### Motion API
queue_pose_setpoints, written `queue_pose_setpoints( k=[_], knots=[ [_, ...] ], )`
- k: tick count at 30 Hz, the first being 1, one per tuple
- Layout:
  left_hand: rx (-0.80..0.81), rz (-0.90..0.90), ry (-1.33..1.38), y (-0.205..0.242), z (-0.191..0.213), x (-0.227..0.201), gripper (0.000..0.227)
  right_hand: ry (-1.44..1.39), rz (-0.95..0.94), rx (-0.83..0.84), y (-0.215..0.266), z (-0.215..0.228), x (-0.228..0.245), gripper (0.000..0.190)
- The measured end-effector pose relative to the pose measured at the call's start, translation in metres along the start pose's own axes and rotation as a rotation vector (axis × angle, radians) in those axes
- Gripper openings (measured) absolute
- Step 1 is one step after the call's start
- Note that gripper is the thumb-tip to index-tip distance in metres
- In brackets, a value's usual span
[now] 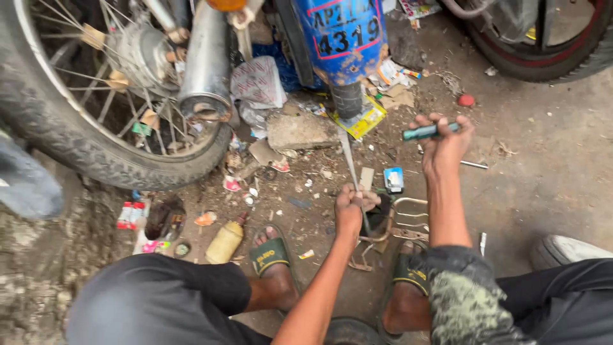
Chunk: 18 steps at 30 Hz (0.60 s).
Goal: Clean and reinstall the rear taillight cover on a motorcycle using a screwdriver.
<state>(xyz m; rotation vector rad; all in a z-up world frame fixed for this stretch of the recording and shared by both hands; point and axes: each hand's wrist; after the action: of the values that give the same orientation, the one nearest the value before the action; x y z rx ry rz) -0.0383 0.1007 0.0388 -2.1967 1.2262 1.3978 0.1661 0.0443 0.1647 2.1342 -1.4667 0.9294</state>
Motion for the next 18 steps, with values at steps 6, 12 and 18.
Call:
queue_pose_setpoints(
  k=[6,12,18],
  knots=[
    [-0.156,-0.063,0.289,-0.023,0.017,-0.065,0.006,-0.127,0.035,-0.072,0.09,0.0,-0.056,0.023],
    [-0.266,-0.112,0.606,-0.045,0.047,-0.066,0.007,-0.055,0.369,-0.33,0.11,0.032,-0.078,0.026],
    [-0.263,-0.177,0.689,-0.054,0.054,-0.055,0.007,-0.08,0.288,-0.273,0.125,-0.008,-0.065,0.021]
  ],
)
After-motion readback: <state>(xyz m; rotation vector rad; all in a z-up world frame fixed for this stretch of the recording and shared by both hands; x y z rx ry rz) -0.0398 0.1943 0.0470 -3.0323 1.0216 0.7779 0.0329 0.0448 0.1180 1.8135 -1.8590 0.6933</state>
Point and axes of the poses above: each hand's wrist, its own y-axis away from the middle knuckle, its own z-axis out of the back of the hand, x = y × z, and after that the axes turned 6 degrees about x, right-handed
